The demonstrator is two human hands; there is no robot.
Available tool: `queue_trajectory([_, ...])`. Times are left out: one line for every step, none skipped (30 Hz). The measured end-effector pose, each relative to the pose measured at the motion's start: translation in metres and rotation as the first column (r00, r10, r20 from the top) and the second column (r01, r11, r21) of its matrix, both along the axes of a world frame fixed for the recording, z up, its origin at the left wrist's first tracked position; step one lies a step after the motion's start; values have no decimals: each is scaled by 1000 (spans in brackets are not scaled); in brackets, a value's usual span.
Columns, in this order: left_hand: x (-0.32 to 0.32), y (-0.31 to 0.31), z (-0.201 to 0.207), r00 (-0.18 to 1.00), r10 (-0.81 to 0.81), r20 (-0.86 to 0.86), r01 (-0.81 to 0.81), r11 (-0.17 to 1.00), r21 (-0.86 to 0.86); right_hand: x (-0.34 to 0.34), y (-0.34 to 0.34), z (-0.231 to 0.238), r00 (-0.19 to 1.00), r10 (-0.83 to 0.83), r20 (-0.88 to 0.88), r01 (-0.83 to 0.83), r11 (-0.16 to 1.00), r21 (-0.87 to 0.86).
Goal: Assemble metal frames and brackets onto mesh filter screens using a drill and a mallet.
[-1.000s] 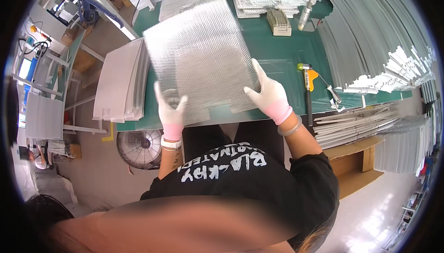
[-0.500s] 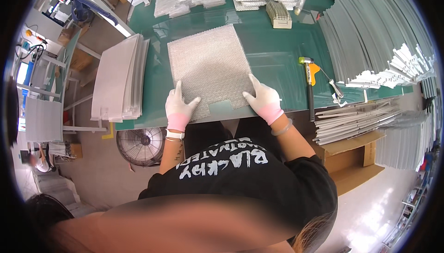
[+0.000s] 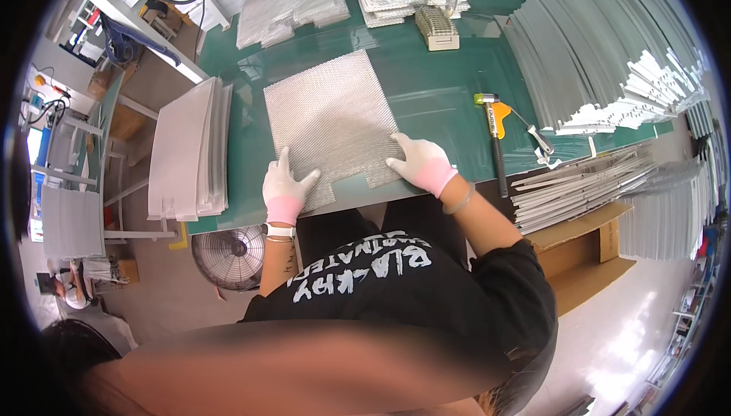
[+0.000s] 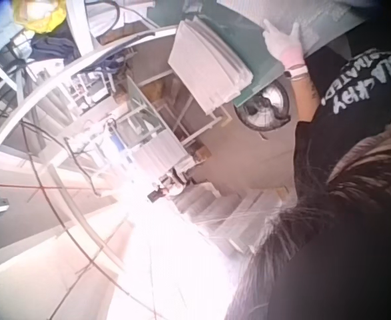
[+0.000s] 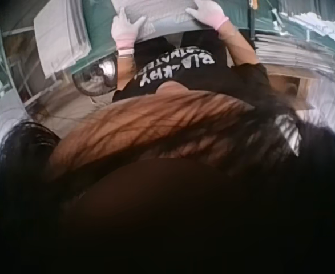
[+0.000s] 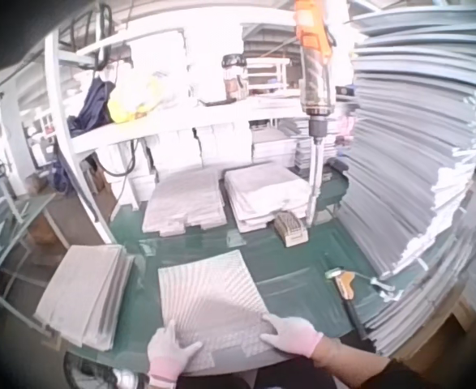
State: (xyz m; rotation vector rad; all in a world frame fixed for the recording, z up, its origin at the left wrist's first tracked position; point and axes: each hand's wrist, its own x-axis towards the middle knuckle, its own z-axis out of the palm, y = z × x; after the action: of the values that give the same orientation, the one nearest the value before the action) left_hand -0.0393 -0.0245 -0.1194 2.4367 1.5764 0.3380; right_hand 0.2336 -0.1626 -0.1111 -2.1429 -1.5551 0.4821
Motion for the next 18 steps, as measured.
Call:
queue_trajectory([1, 1, 3, 1000, 16, -26, -17, 1000, -12, 9, 6, 12, 994, 106, 1, -106, 990, -89])
queue_trajectory([3, 0, 9, 1000, 16, -24, -16, 1000, -8, 20, 15, 19, 977, 214, -7, -212, 961, -178])
queue_trajectory([8, -2, 22, 992, 85, -98, -93, 992, -80, 41, 23, 21, 952, 304, -43, -307, 945, -113])
queue_trajectory([11, -3, 31, 972, 154, -179, -180, 974, -140, 66, 40, 14, 940, 341, 16, -340, 939, -45])
queue_trajectory([12, -2, 30, 973, 151, -177, -176, 975, -137, 84, 57, 19, 978, 193, 78, -198, 978, 68])
queue_trajectory([11, 0, 25, 980, 65, -186, -51, 995, 82, 110, 75, 14, 961, -20, 276, -50, 969, 243])
queue_trajectory([10, 3, 19, 977, -19, -212, 82, 952, 295, 137, 92, 10, 919, -181, 351, 53, 937, 346])
queue_trajectory([8, 10, 7, 977, -24, -211, 88, 950, 300, 171, 108, 1, 870, -263, 417, 89, 915, 393])
queue_trajectory([1, 22, -10, 969, -145, -200, 185, 962, 200, 180, 121, -2, 809, -315, 497, 153, 928, 340])
queue_trajectory([0, 28, -18, 945, -276, -174, 296, 950, 102, 196, 124, -15, 773, -343, 533, 173, 923, 344])
queue_trajectory([1, 25, -16, 945, -277, -175, 298, 949, 105, 208, 124, -28, 736, -371, 566, 195, 917, 347])
queue_trajectory([-5, 18, -13, 941, -285, -184, 298, 953, 49, 199, 130, -26, 748, -351, 563, 171, 922, 347])
queue_trajectory([-11, 6, -6, 939, -287, -191, 291, 957, -8, 187, 132, -22, 750, -337, 569, 214, 938, 274])
queue_trajectory([-17, -8, 2, 940, -270, -210, 267, 963, -42, 176, 136, -16, 750, -322, 577, 255, 947, 196])
queue_trajectory([-17, -20, 9, 932, -275, -238, 271, 961, -49, 174, 135, -10, 754, -313, 578, 247, 950, 192])
queue_trajectory([-18, -32, 15, 932, -271, -243, 267, 962, -48, 172, 132, -9, 740, -286, 609, 261, 956, 132])
queue_trajectory([-19, -42, 20, 931, -268, -248, 264, 963, -48, 171, 128, -11, 725, -256, 640, 276, 959, 70])
queue_trajectory([-13, -50, 29, 924, -290, -248, 286, 957, -55, 196, 121, -27, 692, -236, 682, 270, 961, 58])
